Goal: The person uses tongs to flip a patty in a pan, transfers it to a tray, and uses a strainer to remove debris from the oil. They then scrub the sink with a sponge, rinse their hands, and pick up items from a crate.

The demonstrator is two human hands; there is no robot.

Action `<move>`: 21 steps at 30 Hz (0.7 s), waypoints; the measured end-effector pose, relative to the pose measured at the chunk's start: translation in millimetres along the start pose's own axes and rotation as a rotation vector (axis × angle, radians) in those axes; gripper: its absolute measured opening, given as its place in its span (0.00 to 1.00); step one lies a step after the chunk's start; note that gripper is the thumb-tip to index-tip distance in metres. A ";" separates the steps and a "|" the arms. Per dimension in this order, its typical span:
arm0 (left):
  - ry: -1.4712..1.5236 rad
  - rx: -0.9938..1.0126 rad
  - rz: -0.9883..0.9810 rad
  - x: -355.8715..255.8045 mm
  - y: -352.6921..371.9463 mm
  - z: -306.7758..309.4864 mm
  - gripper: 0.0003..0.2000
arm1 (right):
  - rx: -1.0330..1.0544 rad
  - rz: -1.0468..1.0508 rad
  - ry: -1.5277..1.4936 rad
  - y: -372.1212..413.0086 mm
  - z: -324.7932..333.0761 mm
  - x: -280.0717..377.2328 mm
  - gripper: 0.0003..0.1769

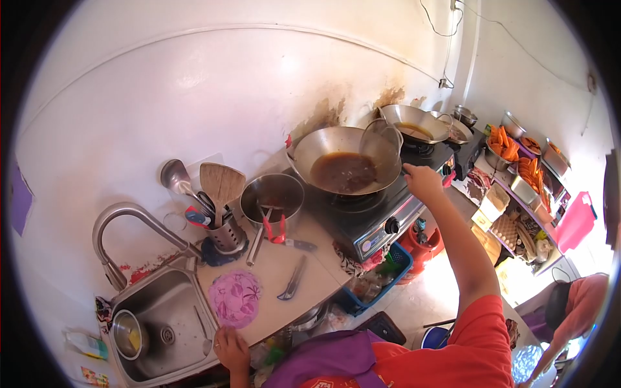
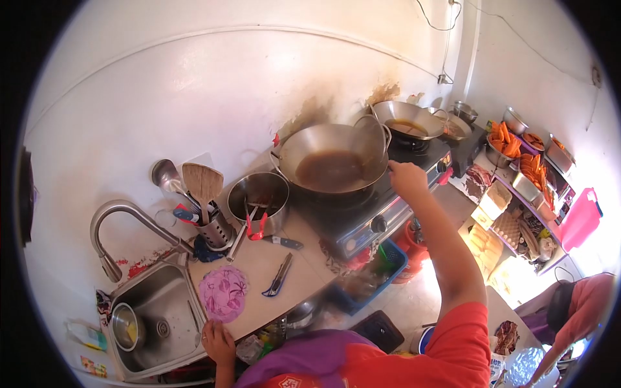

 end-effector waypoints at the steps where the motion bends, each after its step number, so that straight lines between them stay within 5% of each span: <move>1: 0.004 0.000 0.003 -0.2 -0.7 0.1 0.15 | 0.035 0.000 -0.041 1.9 -5.0 7.1 0.19; 11: 0.016 0.002 -0.001 -0.7 0.8 0.8 0.15 | 0.092 0.101 -0.477 3.3 -36.0 64.2 0.22; 14: 0.009 0.014 0.010 2.1 1.6 -1.8 0.16 | 0.359 -0.203 -0.742 9.7 -53.6 63.3 0.22; 17: 0.005 0.018 0.015 0.8 0.4 0.2 0.15 | 0.346 -0.245 -0.879 9.2 -48.4 64.7 0.22; 21: -0.001 0.015 0.014 1.0 0.8 -0.1 0.15 | 0.160 -0.167 -0.639 0.0 -20.2 51.9 0.21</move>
Point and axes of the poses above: each hand's wrist, its own y-axis away from the middle knuckle, its own z-axis out of the back of the hand, x = y × z, the point moved 10 cm from there along -y, towards the middle knuckle, and after that the axes turned 7 degrees about -x, right-handed, at the moved point
